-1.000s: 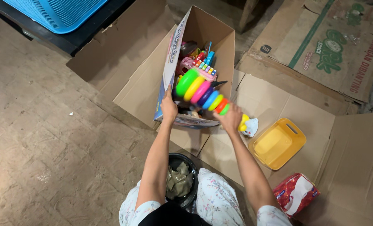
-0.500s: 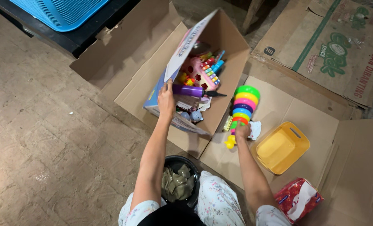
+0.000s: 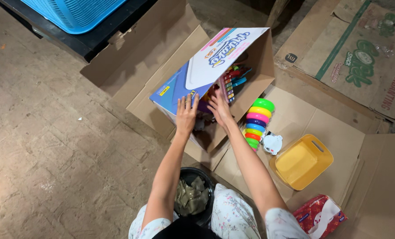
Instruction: The person sits on the floor and empties a cardboard box filled with toys onto a larger cardboard sheet. They then wipe the inside of the empty box with a tissue. Afterward, they wet a cloth in a black bowl and thoroughly wipe the inside and outside of a yellow plastic tray.
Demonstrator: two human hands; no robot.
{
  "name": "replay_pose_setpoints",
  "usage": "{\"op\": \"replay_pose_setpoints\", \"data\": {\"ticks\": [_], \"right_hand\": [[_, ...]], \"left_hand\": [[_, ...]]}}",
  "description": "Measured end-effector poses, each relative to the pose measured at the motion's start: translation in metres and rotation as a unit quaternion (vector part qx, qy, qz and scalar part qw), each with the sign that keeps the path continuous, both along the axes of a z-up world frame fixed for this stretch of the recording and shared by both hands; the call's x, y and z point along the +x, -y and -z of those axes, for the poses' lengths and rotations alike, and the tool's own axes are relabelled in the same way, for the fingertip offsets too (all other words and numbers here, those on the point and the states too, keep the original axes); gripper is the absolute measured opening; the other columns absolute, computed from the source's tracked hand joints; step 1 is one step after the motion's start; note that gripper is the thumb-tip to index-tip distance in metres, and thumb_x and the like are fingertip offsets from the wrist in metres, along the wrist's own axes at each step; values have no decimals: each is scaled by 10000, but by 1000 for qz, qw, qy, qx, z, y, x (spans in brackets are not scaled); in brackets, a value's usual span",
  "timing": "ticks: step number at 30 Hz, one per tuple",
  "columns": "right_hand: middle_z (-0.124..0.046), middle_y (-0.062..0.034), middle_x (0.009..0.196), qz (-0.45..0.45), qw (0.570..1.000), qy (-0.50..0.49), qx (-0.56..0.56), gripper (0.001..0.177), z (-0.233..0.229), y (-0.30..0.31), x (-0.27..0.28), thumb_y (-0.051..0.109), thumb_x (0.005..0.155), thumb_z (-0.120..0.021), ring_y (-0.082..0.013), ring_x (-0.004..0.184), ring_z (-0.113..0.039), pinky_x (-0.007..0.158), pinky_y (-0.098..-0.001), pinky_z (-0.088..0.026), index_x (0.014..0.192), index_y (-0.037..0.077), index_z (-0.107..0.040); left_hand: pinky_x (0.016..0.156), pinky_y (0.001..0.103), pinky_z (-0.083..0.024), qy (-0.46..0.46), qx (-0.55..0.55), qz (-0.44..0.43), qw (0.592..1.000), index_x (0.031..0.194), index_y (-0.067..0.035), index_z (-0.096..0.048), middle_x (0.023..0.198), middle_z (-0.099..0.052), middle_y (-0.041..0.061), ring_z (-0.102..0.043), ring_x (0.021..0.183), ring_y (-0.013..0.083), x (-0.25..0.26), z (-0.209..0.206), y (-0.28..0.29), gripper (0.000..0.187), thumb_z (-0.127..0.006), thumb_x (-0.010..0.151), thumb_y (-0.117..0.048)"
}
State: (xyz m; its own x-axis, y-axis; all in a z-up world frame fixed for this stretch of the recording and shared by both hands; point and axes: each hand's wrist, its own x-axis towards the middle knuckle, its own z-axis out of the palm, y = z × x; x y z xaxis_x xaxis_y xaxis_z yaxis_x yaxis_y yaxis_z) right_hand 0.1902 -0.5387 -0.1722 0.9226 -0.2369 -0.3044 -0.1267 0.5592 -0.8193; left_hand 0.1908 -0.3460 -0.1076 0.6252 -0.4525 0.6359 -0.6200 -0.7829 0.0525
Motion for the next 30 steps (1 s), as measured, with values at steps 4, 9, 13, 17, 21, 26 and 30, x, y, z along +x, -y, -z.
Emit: {"op": "replay_pose_setpoints", "data": {"ticks": [4, 9, 13, 17, 21, 26, 30], "right_hand": [[-550, -163, 1384, 59, 996, 45, 48, 541, 8, -39, 41, 267, 987, -603, -291, 1231, -543, 1018, -449, -460, 1437, 13, -444], [-682, -116, 1184, 142, 981, 79, 105, 352, 12, -51, 36, 33, 943, -673, -244, 1040, -655, 921, -419, -549, 1281, -19, -590], [-702, -97, 1175, 134, 982, 81, 104, 335, 0, -15, -14, 71, 940, -668, -219, 1036, -688, 930, -400, -571, 1261, 8, -598], [-706, -130, 1166, 105, 984, 68, 127, 321, -1, 7, -69, 125, 975, -681, -246, 1035, -709, 933, -423, -585, 1253, -19, -611], [-716, -120, 1143, 77, 983, 80, 147, 319, 4, 14, -78, 166, 970, -694, -236, 1010, -718, 906, -421, -597, 1228, -10, -633], [-734, -103, 1105, 86, 982, 76, 153, 327, 16, 25, -67, 214, 977, -695, -221, 961, -719, 867, -401, -595, 1214, -7, -654], [-728, -105, 1110, 98, 973, 101, 182, 317, 30, 32, -66, 219, 1011, -696, -220, 961, -714, 873, -393, -592, 1229, -7, -648]], "left_hand": [[1184, 483, -406, -8, -26, 28, 999, 1516, -69, -507, 1469, -570, 213, -578, 1317, 418, -29, 6, 3, 592, -559, 927, -50], [1159, 454, -408, -240, -250, 86, 934, 1383, 12, -564, 1345, -648, 185, -580, 1274, 383, -41, -5, -32, 505, -611, 937, -221], [1180, 555, -295, -320, -486, -172, 795, 1509, -14, -405, 1535, -430, 223, -440, 1401, 410, -15, 24, -58, 713, -602, 1034, -507], [1078, 619, -375, -477, -656, -134, 570, 1610, -124, -15, 1561, -227, 255, -351, 1408, 415, 14, 43, -62, 1233, -742, 759, -642], [958, 570, -480, -502, -607, -148, 598, 1459, -70, -289, 1368, -454, 238, -509, 1248, 374, 36, 44, -47, 1043, -828, 697, -536], [891, 421, -523, -369, -518, -140, 759, 1109, -18, -518, 1064, -634, 188, -630, 988, 282, 42, 41, -53, 644, -904, 780, -416], [869, 434, -507, -327, -514, -99, 787, 1036, -4, -514, 1021, -622, 189, -609, 957, 287, 43, 17, -48, 572, -881, 799, -373]]}}
